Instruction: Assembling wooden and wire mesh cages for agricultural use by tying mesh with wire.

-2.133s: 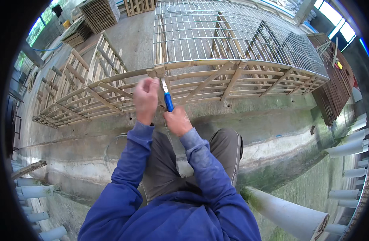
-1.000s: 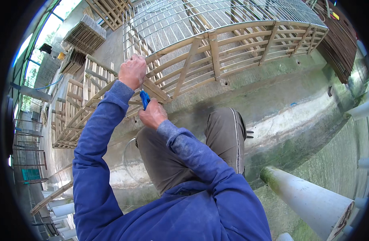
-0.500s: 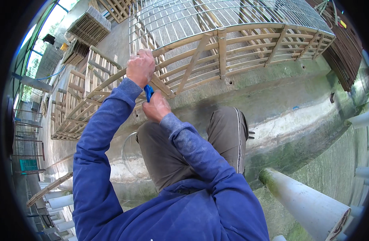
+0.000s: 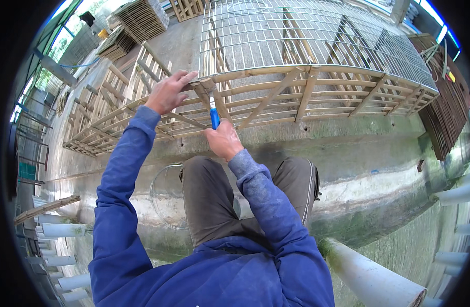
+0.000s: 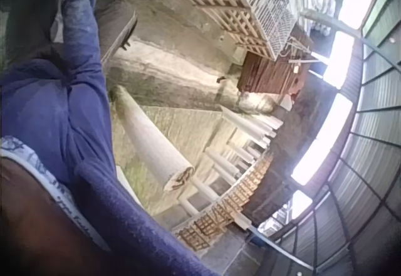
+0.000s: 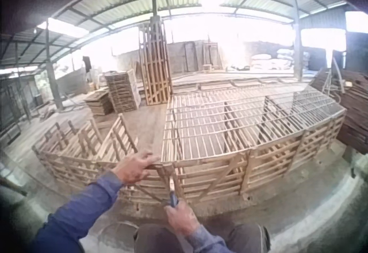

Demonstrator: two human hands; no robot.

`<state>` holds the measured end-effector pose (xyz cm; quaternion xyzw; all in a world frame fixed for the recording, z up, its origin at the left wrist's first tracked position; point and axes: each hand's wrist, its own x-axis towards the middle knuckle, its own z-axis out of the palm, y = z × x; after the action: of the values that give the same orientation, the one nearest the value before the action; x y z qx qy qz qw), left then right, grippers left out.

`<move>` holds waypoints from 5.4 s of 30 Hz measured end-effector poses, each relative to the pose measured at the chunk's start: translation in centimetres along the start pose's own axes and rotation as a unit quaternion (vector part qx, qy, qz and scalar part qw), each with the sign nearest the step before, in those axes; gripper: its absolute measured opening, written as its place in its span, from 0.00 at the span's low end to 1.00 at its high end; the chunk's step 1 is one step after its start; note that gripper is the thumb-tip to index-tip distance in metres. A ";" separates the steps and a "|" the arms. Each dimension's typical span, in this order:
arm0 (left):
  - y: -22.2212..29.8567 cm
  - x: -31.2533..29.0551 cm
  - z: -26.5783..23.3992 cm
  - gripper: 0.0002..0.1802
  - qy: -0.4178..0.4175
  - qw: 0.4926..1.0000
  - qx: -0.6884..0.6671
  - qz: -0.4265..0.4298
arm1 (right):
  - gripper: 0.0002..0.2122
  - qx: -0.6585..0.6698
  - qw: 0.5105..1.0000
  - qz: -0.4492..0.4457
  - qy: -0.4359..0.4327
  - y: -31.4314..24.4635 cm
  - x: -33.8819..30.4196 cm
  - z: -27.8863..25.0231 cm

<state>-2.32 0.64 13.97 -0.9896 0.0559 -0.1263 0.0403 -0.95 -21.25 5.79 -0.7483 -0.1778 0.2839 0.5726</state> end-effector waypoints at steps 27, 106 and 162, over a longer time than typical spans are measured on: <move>1.3 1.1 3.7 0.37 0.083 0.990 0.093 0.072 | 0.14 0.052 0.996 0.014 -0.073 -1.8 -0.2 -0.6; 3.5 1.7 3.3 0.16 0.126 0.292 -0.812 -0.490 | 0.19 -0.086 0.995 -0.004 -0.054 -1.4 1.2 -3.4; 3.7 13.5 1.4 0.43 -0.225 0.942 -0.112 0.223 | 0.20 -0.022 0.990 -0.113 -0.085 3.7 2.8 -4.5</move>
<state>10.64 -4.54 15.58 -0.9526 0.2781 0.1193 -0.0323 3.80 -24.07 2.43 -0.7091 -0.3158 0.2755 0.5670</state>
